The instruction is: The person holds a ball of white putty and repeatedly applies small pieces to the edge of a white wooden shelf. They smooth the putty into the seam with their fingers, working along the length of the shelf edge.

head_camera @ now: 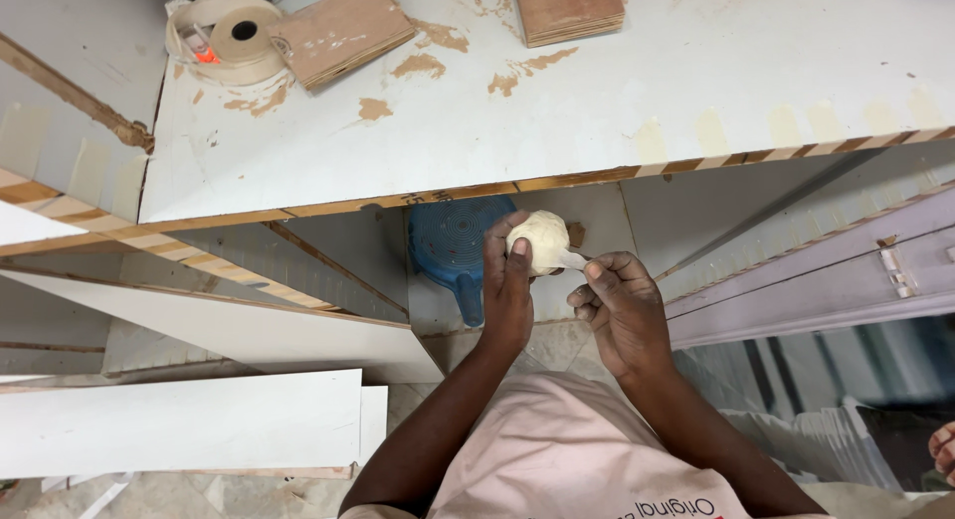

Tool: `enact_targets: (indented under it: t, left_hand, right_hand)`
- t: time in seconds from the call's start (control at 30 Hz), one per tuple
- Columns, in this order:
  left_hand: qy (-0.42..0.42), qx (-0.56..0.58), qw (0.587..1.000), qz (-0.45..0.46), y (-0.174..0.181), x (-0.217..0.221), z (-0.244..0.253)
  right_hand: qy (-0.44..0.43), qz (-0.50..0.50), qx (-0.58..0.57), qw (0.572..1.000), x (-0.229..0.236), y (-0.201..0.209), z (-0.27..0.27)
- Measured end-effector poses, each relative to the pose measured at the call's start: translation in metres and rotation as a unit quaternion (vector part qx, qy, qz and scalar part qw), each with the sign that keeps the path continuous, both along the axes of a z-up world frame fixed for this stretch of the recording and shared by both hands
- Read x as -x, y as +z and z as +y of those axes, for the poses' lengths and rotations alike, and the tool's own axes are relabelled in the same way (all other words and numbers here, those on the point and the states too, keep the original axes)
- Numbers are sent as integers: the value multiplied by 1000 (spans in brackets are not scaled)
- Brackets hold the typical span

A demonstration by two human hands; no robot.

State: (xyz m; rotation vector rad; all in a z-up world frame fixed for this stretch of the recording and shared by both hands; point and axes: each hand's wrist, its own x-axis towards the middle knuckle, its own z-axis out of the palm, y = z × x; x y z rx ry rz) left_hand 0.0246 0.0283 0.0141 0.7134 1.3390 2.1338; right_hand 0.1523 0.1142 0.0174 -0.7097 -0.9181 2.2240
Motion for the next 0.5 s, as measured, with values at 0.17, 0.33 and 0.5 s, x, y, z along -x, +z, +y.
enact_targets:
  t: [0.17, 0.33, 0.5]
  left_hand:
    - [71, 14, 985, 155, -5, -1, 2]
    - [92, 1, 976, 198, -5, -5, 3]
    - [85, -12, 990, 115, -2, -7, 5]
  right_hand:
    - [-27, -5, -33, 999, 0, 4, -3]
    - [-49, -10, -72, 996, -1, 11, -3]
    - [-123, -69, -177, 974, 1, 2, 5]
